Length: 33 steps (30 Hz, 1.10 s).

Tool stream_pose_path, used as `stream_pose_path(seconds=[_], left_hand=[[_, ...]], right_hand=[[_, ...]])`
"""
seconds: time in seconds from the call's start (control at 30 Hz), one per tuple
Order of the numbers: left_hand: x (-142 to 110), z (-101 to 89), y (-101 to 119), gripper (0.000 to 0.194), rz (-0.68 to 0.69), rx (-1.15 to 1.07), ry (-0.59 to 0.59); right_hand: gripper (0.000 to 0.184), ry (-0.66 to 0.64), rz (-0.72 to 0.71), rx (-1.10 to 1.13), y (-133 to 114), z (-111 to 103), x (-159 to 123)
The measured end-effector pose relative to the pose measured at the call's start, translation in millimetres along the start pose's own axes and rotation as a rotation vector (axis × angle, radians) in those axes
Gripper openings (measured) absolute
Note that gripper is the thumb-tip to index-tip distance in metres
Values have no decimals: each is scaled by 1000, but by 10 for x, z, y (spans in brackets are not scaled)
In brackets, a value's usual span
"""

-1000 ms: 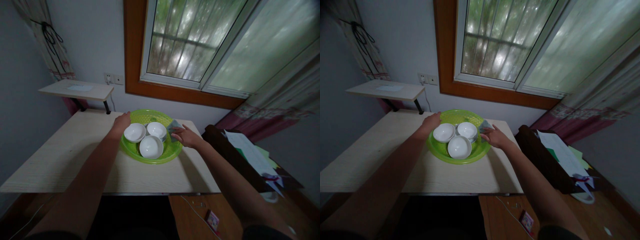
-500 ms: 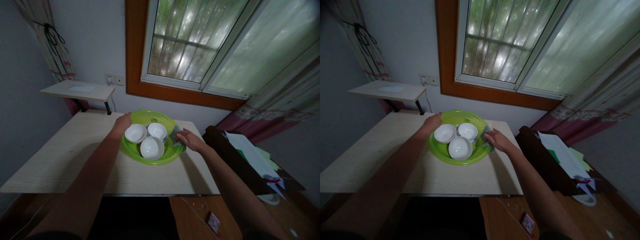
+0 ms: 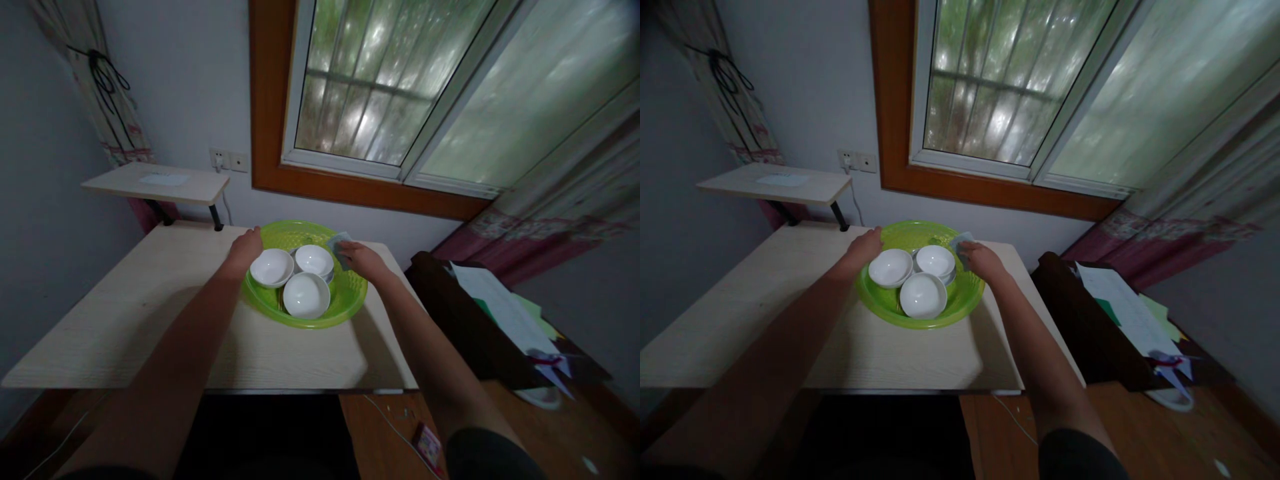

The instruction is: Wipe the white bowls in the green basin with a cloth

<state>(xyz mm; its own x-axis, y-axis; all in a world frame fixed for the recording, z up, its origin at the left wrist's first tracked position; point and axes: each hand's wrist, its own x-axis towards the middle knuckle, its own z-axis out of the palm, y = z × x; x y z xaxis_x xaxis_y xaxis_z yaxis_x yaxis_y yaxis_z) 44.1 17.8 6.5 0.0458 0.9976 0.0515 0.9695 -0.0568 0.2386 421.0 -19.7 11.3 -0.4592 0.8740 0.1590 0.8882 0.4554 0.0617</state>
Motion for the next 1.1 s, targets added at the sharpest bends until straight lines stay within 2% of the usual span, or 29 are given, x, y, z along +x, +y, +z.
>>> stream_pose_path(seconds=[0.2,0.37,0.53,0.67,0.8,0.87,0.97,1.1], left_hand=[[-45,13,-2,49,-76,-2,-42],[-134,8,31,51,-183,-66,-89],[-304,-30,-2,52,-226,-69,-128],[-348,-209,-99,58,-177,12,-253],[-148,-419,-137,43,-93,175,-279],[25,-437,-119,41,-63,193,-213],[274,-314,-79,43,40,140,-139],[445,-47,-75,50,43,-29,-172]], right_hand=[[45,41,144,-39,-147,38,-72],[57,115,258,41,-179,150,-57],[58,139,276,122,-105,226,102],[60,128,232,162,-48,231,217],[61,130,211,184,-28,247,264],[62,125,218,184,-24,260,272],[61,111,220,167,-14,273,278],[63,105,233,162,-6,266,277]])
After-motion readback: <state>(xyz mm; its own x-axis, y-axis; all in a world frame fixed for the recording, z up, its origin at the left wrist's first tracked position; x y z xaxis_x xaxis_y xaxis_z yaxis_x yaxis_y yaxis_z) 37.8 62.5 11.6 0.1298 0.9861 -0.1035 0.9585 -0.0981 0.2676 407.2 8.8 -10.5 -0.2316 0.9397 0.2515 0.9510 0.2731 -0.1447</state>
